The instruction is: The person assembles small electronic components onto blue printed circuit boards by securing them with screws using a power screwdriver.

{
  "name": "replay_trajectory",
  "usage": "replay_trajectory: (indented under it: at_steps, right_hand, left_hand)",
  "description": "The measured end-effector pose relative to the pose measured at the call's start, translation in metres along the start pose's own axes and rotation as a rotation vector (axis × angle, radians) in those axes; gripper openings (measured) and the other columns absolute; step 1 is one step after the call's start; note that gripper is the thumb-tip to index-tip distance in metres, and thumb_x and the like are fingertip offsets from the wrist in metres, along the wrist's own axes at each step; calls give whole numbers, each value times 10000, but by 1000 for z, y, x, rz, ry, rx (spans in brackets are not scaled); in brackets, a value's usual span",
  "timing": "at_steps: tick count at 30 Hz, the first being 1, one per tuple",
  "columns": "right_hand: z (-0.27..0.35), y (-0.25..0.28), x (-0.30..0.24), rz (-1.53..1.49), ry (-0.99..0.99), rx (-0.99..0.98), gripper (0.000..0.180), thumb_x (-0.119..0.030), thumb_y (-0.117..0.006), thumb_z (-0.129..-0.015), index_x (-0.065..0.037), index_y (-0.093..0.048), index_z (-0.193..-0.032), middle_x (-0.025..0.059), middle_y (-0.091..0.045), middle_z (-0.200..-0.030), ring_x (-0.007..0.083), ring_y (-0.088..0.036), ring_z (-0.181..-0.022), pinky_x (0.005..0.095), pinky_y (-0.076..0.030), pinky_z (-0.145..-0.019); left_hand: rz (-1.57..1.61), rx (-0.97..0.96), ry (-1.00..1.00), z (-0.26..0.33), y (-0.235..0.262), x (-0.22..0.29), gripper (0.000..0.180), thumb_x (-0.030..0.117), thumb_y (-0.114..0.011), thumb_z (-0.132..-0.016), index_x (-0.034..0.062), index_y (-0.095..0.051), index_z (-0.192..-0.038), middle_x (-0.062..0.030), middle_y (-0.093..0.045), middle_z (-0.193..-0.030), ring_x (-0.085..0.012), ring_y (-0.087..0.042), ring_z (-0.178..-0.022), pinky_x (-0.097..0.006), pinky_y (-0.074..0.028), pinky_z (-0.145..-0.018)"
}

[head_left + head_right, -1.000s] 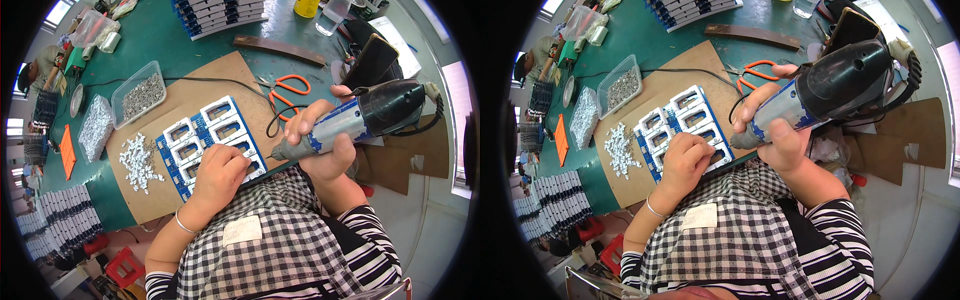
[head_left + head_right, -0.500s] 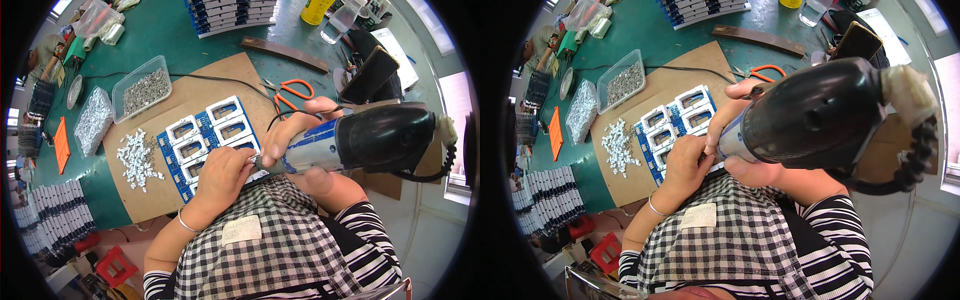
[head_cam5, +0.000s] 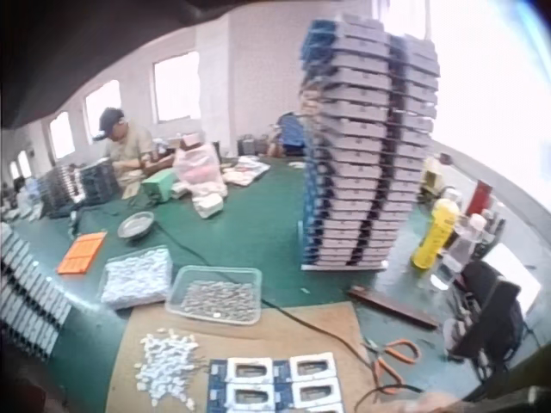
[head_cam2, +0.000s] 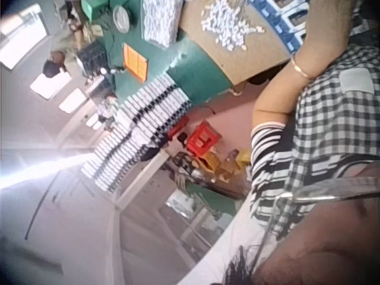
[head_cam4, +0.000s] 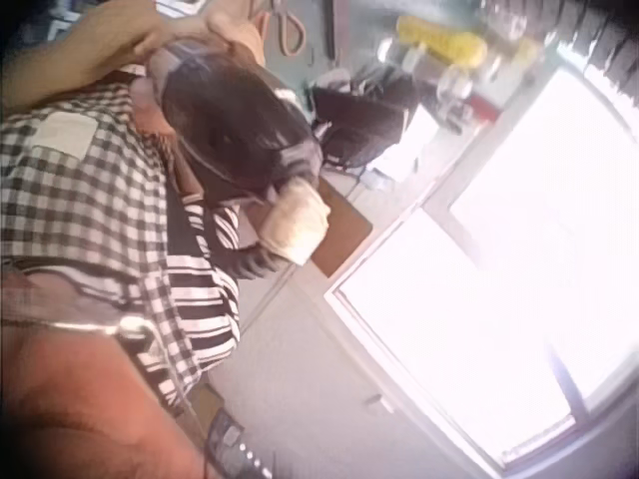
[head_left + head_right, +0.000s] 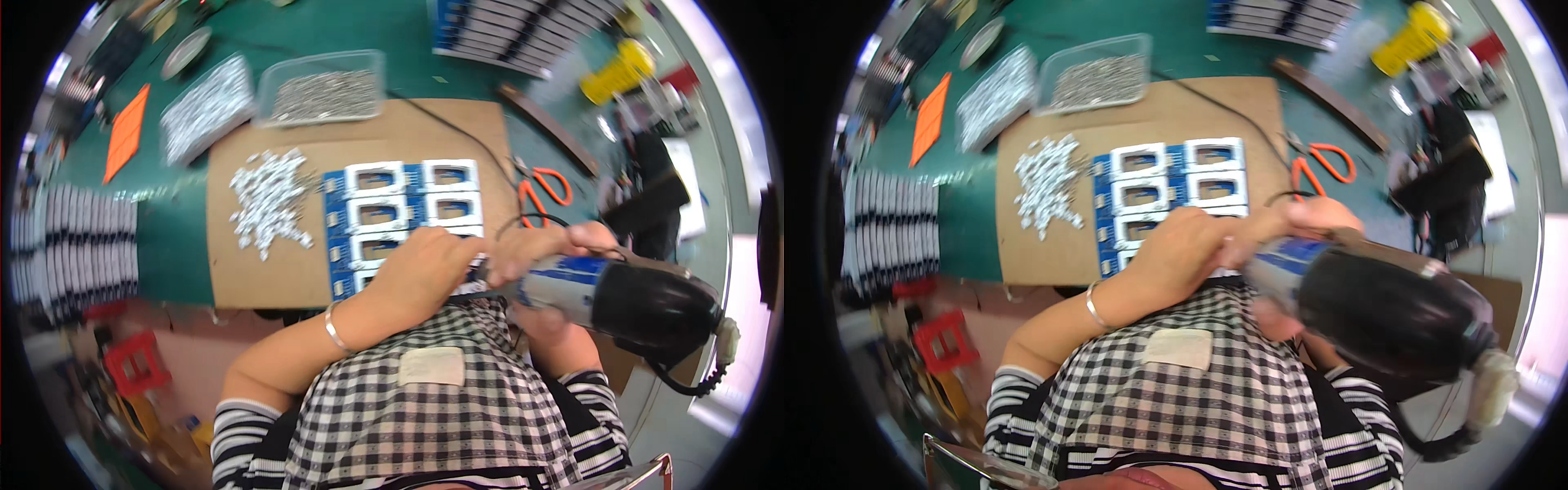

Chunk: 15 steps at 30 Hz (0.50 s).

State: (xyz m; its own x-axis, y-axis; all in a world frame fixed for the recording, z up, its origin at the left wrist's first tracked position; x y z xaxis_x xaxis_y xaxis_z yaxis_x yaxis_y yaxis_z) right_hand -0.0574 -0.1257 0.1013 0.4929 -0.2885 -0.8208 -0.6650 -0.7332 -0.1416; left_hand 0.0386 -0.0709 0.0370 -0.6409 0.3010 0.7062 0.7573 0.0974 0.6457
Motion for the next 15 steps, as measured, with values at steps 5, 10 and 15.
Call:
replay_trajectory:
  at_steps: [5, 10, 15]
  right_hand:
    - [-3, -6, 6, -126, 7, -137, 664, -99, -755, -767, -89, -343, -1288, 141, -633, -861, 256, -635, -771, 374, -520, -734]
    - [-6, -14, 10, -104, -24, -126, 651, -185, -756, -786, -101, -331, -1272, 120, -609, -851, 245, -619, -729, 373, -521, -689]
    - [-7, -11, 19, -163, -13, -57, 640, -287, -712, -826, -92, -303, -1279, 120, -577, -839, 229, -594, -671, 363, -515, -631]
  left_hand:
    - [18, 83, 30, 7, -3, -5, 259, 82, -638, -753, 64, -569, -1002, -84, -573, -775, -278, -554, -790, -385, -430, -729]
    - [4, 75, -9, 10, -6, -4, 216, 88, -580, -770, 44, -564, -980, -88, -567, -783, -274, -555, -819, -381, -432, -743]
    - [-10, 87, -3, 9, -2, -4, 218, 77, -578, -771, 34, -556, -984, -97, -566, -796, -280, -553, -816, -382, -434, -751]
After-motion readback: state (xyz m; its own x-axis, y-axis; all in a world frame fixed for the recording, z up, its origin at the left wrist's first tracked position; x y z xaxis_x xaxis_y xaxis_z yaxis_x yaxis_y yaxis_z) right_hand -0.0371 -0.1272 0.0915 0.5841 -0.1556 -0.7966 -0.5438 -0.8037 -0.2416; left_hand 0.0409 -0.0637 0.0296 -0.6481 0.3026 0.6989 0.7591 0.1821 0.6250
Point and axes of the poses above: each hand's wrist, its own z-axis away from the middle knuckle, its own y-axis out of the back of the hand, x = y × z, the point moved 7 cm from there along -z, towards the middle knuckle
